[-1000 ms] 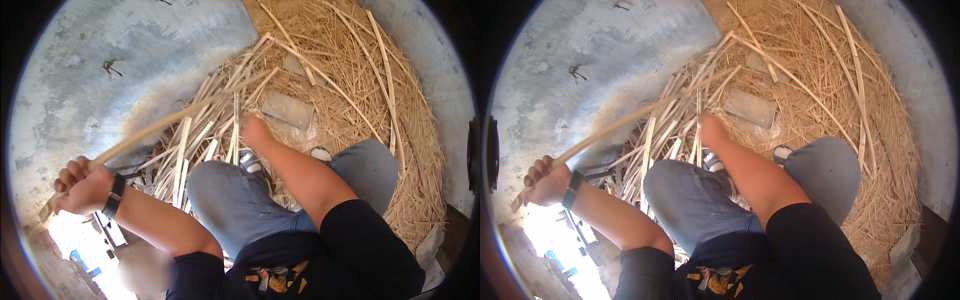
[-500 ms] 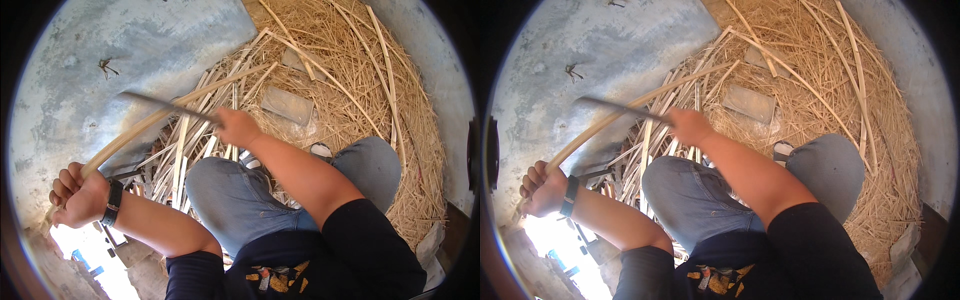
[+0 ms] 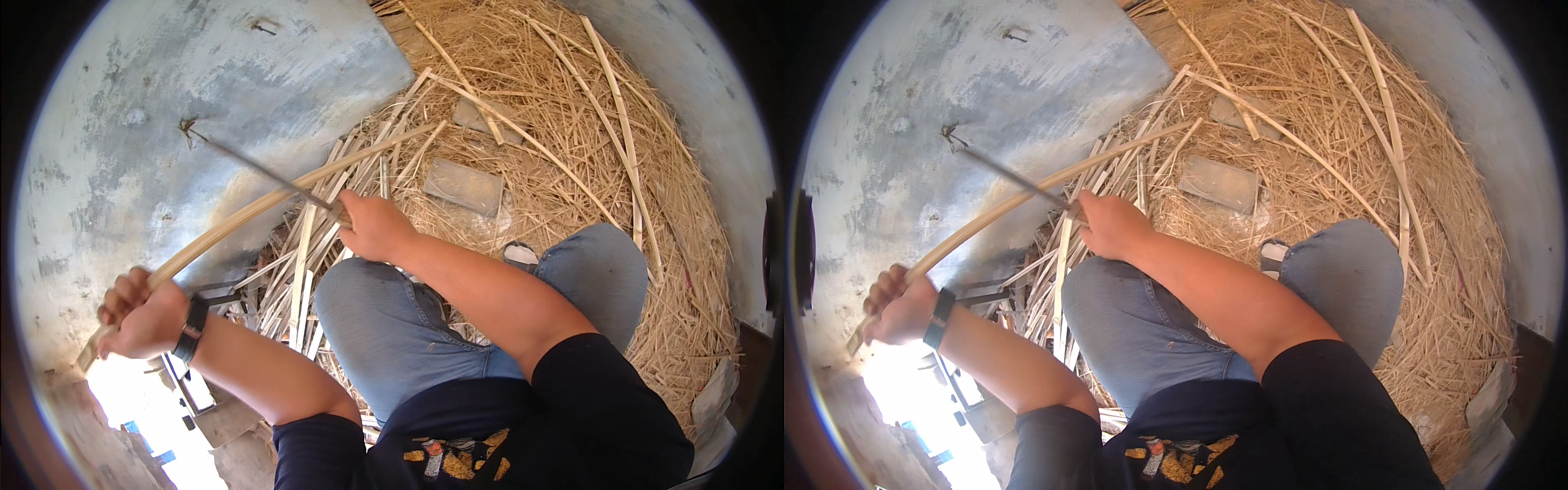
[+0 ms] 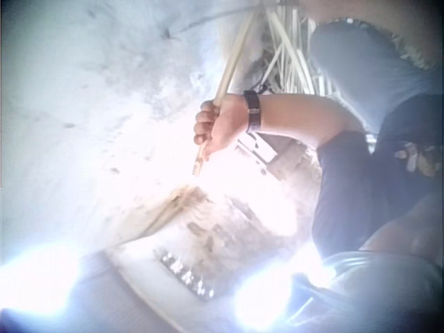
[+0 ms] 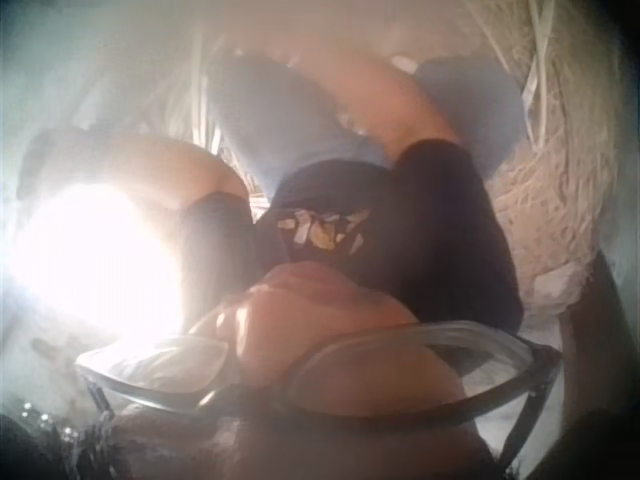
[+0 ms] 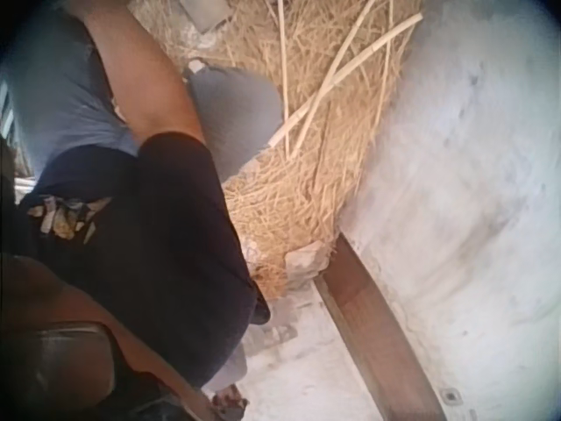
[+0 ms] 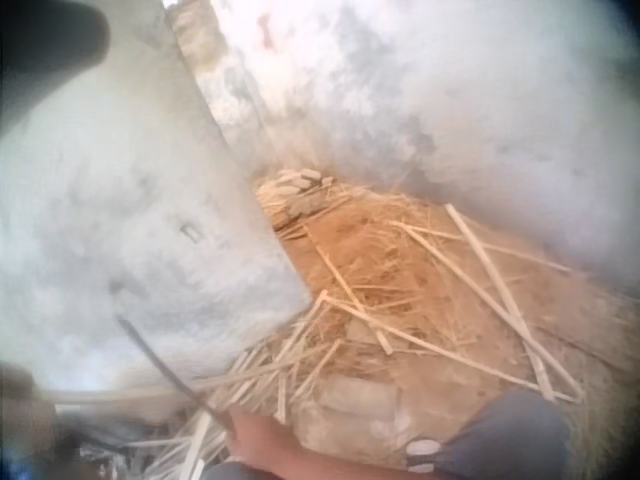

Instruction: The person sits on a straw-covered floor and uses a large knife to split long bamboo poles into thin strips. They hold the bamboo with one hand and use the knife to slice along the length of the pole, separating it into multiple pieces.

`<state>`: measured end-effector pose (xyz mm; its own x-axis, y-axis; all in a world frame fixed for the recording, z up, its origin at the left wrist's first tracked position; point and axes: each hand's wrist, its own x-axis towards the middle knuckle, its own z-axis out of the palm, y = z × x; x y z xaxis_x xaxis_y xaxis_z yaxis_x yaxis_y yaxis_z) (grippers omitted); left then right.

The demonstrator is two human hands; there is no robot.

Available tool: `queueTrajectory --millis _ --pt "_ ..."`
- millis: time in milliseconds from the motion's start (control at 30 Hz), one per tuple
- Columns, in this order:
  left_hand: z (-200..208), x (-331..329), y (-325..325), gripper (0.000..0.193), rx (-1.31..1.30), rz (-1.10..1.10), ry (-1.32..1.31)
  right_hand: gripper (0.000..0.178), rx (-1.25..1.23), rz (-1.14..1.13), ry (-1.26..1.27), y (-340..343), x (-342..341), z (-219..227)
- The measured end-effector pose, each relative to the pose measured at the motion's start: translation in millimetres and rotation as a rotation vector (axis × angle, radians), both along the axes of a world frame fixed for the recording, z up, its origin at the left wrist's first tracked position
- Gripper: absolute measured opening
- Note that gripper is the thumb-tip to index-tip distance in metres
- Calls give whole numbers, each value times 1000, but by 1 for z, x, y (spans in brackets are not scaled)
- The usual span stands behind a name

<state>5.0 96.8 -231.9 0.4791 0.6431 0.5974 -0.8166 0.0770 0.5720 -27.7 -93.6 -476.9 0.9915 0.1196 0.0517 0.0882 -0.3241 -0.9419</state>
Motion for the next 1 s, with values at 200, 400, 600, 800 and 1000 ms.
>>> queueTrajectory --millis 200,400,600,800,1000 --pt "66 -54 59 53 61 -286 -217 37 1 -60 -238 -25 -6 51" --pt "109 -121 115 57 -31 -365 -422 29 -222 -171 -95 -86 -14 64" --pt "115 -197 149 58 -111 -173 -473 28 -424 -378 -166 -158 -44 65" --pt "103 -207 141 54 -192 -309 -473 23 -261 -361 -539 -113 -68 85" --pt "113 -222 152 48 -143 -329 -442 26 -364 -500 -460 -169 -33 57"
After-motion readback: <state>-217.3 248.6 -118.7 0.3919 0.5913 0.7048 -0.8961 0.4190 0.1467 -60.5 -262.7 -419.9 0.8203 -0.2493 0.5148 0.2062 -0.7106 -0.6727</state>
